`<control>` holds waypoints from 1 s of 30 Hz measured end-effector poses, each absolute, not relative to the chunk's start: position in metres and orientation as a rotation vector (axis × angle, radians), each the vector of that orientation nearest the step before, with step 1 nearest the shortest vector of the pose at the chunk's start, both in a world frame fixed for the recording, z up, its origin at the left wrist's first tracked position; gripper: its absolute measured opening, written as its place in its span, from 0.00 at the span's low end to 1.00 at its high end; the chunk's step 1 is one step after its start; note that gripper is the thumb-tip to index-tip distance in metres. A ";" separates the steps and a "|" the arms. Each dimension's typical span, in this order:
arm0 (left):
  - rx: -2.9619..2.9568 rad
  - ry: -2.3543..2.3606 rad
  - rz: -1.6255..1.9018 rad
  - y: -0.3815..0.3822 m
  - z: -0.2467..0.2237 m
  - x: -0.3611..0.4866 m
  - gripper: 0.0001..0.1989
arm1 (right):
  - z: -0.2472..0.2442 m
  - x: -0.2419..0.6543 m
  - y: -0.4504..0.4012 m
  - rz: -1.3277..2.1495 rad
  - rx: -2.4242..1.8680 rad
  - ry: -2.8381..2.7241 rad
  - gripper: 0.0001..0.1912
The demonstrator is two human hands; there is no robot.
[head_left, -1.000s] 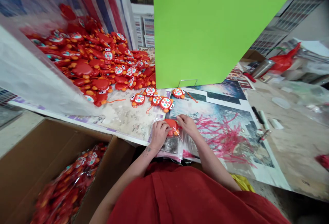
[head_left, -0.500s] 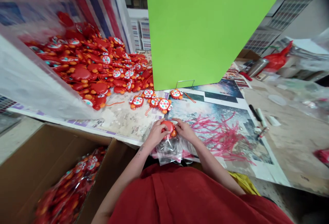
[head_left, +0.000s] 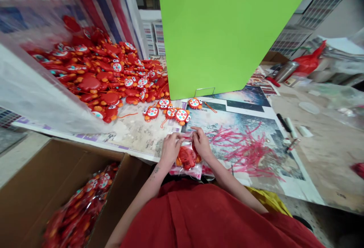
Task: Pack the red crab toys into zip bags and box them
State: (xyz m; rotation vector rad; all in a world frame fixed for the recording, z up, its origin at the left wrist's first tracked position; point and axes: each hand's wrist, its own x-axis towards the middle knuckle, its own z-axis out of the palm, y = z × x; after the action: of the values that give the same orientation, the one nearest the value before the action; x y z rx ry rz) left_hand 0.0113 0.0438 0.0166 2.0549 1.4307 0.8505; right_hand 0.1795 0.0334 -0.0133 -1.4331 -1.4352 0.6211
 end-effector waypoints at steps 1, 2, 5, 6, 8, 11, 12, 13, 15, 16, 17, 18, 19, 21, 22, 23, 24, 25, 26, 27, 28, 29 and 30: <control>1.975 1.447 0.960 0.045 0.013 0.008 0.14 | -0.013 0.180 0.033 0.648 -1.417 -1.409 0.16; 1.867 1.452 1.038 0.046 0.009 0.004 0.20 | -0.013 0.180 0.032 0.677 -1.401 -1.382 0.16; 1.486 1.354 1.020 0.047 -0.002 -0.003 0.31 | -0.013 0.180 0.032 0.716 -1.359 -1.314 0.16; 1.383 1.290 0.964 0.047 -0.005 -0.003 0.31 | -0.013 0.180 0.031 0.710 -1.355 -1.299 0.15; 1.245 1.166 0.888 0.043 -0.009 -0.002 0.26 | -0.012 0.180 0.032 0.702 -1.361 -1.285 0.16; 1.161 1.094 0.880 0.039 -0.010 0.001 0.20 | -0.008 0.182 0.032 0.607 -1.386 -1.327 0.17; 1.144 1.106 0.880 0.038 -0.010 0.003 0.19 | -0.006 0.183 0.032 0.529 -1.391 -1.364 0.17; 1.131 1.122 0.877 0.037 -0.009 0.004 0.19 | -0.003 0.184 0.032 0.439 -1.391 -1.419 0.17; 1.118 1.142 0.872 0.037 -0.006 0.006 0.18 | 0.003 0.185 0.032 0.293 -1.363 -1.573 0.16; 1.119 1.143 0.875 0.038 -0.005 0.007 0.18 | 0.006 0.184 0.031 0.261 -1.337 -1.660 0.15; 1.132 1.140 0.879 0.038 -0.003 0.008 0.19 | 0.009 0.183 0.031 0.254 -1.307 -1.742 0.13; 1.158 1.141 0.883 0.039 -0.002 0.009 0.19 | 0.012 0.181 0.031 0.259 -1.276 -1.813 0.13; 1.198 1.146 0.886 0.039 -0.001 0.009 0.19 | 0.013 0.178 0.031 0.266 -1.248 -1.873 0.13; 1.317 1.161 0.897 0.039 0.000 0.010 0.17 | 0.016 0.170 0.031 0.254 -1.221 -1.951 0.15; 1.387 1.161 0.904 0.039 0.001 0.010 0.17 | 0.017 0.166 0.031 0.236 -1.216 -1.979 0.16; 1.455 1.157 0.904 0.038 0.003 0.010 0.16 | 0.017 0.163 0.031 0.213 -1.218 -2.001 0.17; 1.517 1.153 0.898 0.037 0.004 0.010 0.15 | 0.018 0.160 0.031 0.184 -1.225 -2.018 0.18; 1.573 1.155 0.883 0.037 0.006 0.009 0.15 | 0.019 0.158 0.031 0.155 -1.235 -2.035 0.18; 1.624 1.167 0.863 0.036 0.009 0.009 0.15 | 0.019 0.157 0.031 0.127 -1.243 -2.051 0.19; 1.673 1.192 0.836 0.036 0.011 0.008 0.15 | 0.020 0.156 0.031 0.101 -1.249 -2.068 0.19; 1.723 1.228 0.804 0.035 0.013 0.008 0.15 | 0.021 0.156 0.031 0.077 -1.249 -2.084 0.19; 1.775 1.265 0.768 0.035 0.015 0.008 0.15 | 0.021 0.156 0.032 0.058 -1.245 -2.099 0.19; 1.825 1.297 0.733 0.035 0.017 0.008 0.14 | 0.021 0.156 0.032 0.044 -1.240 -2.111 0.20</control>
State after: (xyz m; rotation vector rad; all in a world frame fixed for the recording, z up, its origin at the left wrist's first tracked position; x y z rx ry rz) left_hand 0.0076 0.0351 0.0174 1.8251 1.2966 0.7326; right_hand 0.1559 0.0322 0.0215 -1.2403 -2.1114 0.0444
